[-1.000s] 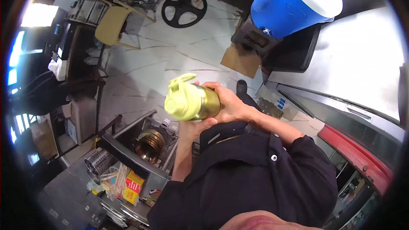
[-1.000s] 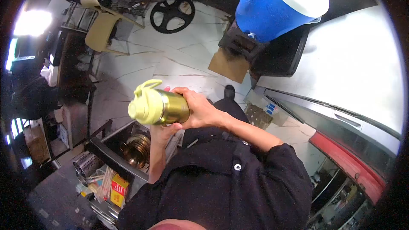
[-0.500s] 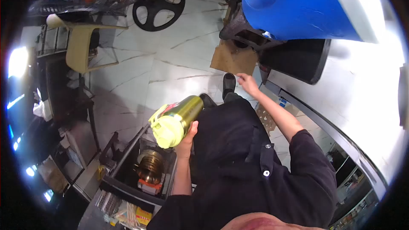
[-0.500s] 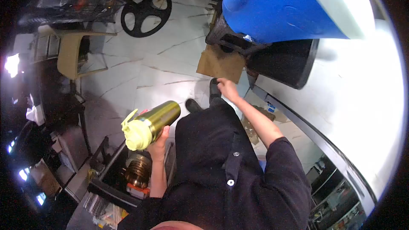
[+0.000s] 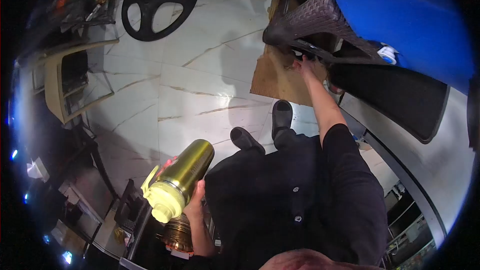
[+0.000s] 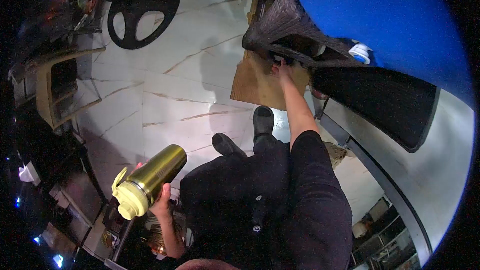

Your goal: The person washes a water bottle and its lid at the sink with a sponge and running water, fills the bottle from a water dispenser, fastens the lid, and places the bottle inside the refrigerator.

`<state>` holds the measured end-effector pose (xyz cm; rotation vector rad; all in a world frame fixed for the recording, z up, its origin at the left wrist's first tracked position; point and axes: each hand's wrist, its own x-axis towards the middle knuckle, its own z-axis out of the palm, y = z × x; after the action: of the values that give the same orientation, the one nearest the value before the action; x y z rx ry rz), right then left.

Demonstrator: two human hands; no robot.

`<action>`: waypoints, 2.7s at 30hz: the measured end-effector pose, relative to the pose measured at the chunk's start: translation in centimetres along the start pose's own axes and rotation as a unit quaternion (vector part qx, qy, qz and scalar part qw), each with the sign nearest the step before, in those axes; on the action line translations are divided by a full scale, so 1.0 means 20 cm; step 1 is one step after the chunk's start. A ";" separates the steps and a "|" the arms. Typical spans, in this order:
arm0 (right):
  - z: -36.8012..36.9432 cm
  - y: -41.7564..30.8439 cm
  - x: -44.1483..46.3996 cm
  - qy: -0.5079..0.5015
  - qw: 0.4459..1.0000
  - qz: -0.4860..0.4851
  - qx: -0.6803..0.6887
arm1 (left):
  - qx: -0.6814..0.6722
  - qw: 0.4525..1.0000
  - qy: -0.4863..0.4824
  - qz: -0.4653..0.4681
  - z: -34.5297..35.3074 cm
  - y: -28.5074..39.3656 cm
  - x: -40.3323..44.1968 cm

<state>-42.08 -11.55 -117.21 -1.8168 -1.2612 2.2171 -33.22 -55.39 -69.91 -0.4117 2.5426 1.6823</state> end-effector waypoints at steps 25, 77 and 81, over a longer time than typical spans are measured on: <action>0.01 -0.75 -2.07 -0.105 0.915 -0.252 -0.296 | -0.071 0.989 0.004 -0.131 -0.40 0.73 -0.25; 1.00 -5.12 -2.16 0.297 0.260 -0.479 -0.784 | -0.002 0.995 0.060 -0.074 -0.32 1.92 0.29; 1.33 -5.37 -2.27 0.364 0.123 -0.547 -0.743 | -0.002 0.989 0.132 -0.071 -0.38 1.79 0.14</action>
<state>-98.60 24.38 -18.18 -0.3312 -2.6301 -1.2579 -44.44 -49.74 -35.32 -0.8479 2.6100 1.6815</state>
